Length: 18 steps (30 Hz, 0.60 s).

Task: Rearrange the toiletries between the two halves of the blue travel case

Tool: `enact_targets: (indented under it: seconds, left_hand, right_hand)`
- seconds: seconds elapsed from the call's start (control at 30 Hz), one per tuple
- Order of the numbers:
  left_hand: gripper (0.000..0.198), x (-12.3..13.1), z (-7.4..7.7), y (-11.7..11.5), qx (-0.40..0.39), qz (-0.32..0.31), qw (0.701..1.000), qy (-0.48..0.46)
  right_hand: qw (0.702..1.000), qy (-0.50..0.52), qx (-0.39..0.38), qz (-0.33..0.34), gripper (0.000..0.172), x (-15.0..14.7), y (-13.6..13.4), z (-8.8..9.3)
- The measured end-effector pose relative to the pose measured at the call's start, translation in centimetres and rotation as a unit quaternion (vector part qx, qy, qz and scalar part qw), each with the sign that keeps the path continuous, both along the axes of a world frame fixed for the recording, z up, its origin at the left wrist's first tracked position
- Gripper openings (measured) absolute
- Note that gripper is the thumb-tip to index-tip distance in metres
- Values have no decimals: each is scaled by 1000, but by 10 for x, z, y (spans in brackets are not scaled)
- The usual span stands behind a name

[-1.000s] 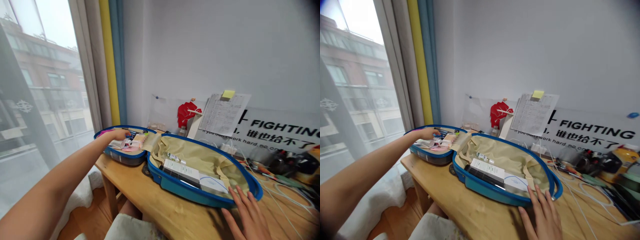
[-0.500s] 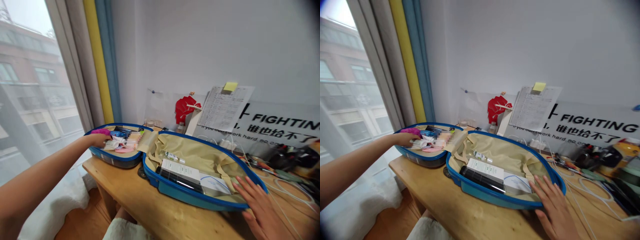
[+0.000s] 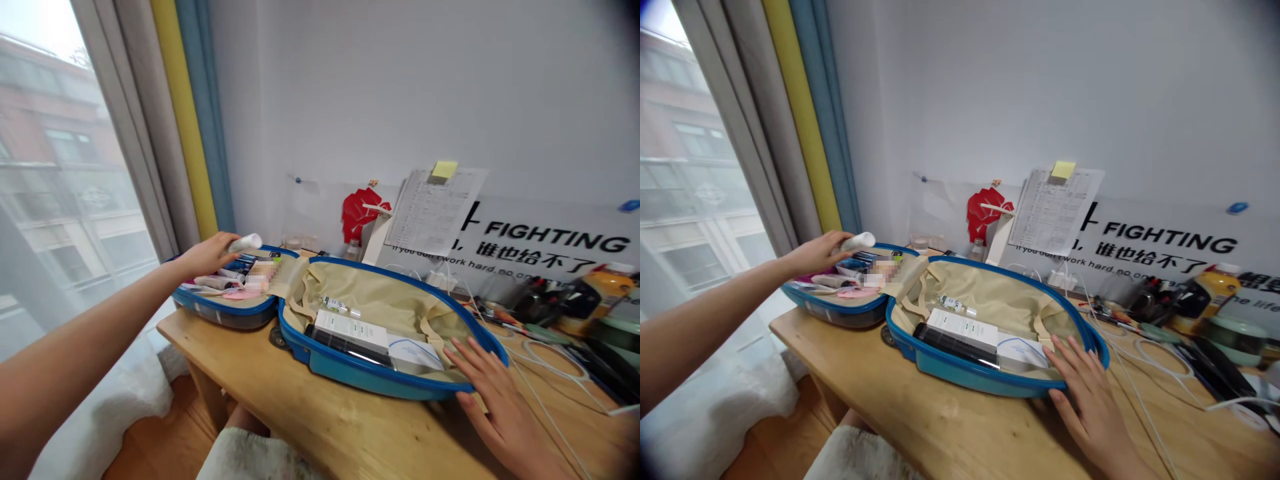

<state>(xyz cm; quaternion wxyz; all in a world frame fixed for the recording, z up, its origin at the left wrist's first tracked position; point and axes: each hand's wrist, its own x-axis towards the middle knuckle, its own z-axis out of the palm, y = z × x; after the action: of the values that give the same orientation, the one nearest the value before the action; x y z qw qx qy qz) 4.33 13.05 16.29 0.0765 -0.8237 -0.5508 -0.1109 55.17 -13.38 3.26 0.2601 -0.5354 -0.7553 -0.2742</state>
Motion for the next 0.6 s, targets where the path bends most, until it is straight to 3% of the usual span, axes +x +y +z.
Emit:
enact_targets:
  seconds: [0.13, 0.27, 0.43, 0.6]
  left_hand:
    - [51, 74, 16, -15, 14, -165, 986, -35]
    - [46, 156, 14, -28, -53, -288, 956, 24]
    - [44, 228, -14, -23, -112, -286, 946, 98]
    - [42, 253, -47, -10, -153, -250, 949, 114]
  right_hand:
    - [1000, 12, 7, -3, 46, 0, 1, -2]
    - [1000, 1, -3, -15, 46, 0, 1, -1]
    - [1000, -6, -12, -18, 48, 1, -1, 1]
    - [1000, -7, -15, -21, 48, -2, -2, 3]
